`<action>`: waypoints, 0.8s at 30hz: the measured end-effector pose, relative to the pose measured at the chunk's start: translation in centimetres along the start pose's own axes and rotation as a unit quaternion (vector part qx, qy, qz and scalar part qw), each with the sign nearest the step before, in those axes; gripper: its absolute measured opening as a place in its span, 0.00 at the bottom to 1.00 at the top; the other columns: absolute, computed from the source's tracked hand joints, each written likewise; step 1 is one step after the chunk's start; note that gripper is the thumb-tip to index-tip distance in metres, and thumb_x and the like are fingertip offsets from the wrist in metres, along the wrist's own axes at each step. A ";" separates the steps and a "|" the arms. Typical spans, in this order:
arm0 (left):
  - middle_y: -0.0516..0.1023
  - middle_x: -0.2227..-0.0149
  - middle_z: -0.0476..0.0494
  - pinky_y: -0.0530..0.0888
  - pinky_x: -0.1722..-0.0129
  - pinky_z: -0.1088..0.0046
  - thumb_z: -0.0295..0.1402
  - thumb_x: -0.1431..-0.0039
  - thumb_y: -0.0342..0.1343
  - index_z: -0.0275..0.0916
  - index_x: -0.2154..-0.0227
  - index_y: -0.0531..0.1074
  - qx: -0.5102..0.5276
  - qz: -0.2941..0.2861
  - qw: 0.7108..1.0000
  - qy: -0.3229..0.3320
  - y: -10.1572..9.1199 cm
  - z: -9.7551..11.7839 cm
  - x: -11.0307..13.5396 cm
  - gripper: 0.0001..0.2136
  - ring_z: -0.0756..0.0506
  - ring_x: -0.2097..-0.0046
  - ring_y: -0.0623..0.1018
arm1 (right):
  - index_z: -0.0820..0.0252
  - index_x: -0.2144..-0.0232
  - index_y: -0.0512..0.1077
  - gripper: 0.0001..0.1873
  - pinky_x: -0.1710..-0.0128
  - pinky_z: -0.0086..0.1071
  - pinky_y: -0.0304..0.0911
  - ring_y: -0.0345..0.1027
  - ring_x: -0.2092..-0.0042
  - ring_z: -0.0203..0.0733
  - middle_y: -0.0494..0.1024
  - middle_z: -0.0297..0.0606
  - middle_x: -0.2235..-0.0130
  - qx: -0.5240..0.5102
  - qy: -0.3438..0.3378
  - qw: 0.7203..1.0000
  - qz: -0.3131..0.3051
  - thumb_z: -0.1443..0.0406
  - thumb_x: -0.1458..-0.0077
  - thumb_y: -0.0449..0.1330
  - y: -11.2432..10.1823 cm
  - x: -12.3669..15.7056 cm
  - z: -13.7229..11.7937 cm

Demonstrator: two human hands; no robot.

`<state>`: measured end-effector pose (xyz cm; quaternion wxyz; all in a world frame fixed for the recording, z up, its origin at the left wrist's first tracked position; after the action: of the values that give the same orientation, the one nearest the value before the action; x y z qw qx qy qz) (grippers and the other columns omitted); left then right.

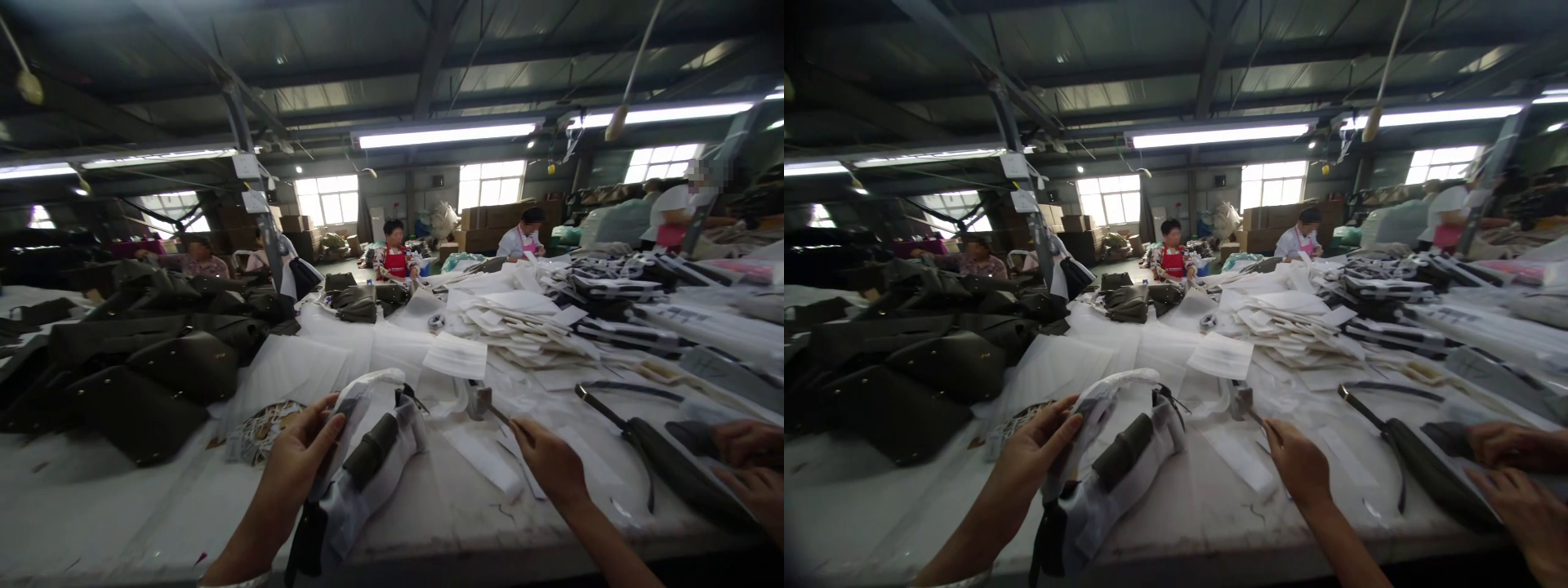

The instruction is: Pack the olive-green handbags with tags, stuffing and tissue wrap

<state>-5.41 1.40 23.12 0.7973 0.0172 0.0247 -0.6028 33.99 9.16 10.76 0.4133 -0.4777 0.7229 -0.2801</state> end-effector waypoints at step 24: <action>0.83 0.57 0.41 0.76 0.60 0.71 0.49 0.51 0.66 0.38 0.53 0.79 -0.049 0.003 0.998 0.037 0.0 0.8 1.1 0.25 0.40 0.57 0.81 | 0.59 0.70 0.78 0.13 0.69 0.28 0.63 0.70 0.70 0.37 0.78 0.34 0.72 -0.502 -0.155 0.817 -0.237 0.57 0.40 0.60 0.0 4.7 -22.7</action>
<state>-5.12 0.31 23.89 0.7978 0.0004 0.0835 -0.5972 13.43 5.06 20.58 0.1435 -0.8129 0.5535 0.1105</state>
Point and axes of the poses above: each hand's wrist, its own x-axis away from the middle knuckle, its own y-axis out of the palm, z = x × y, the point moved 1 cm from there along -x, towards the middle knuckle
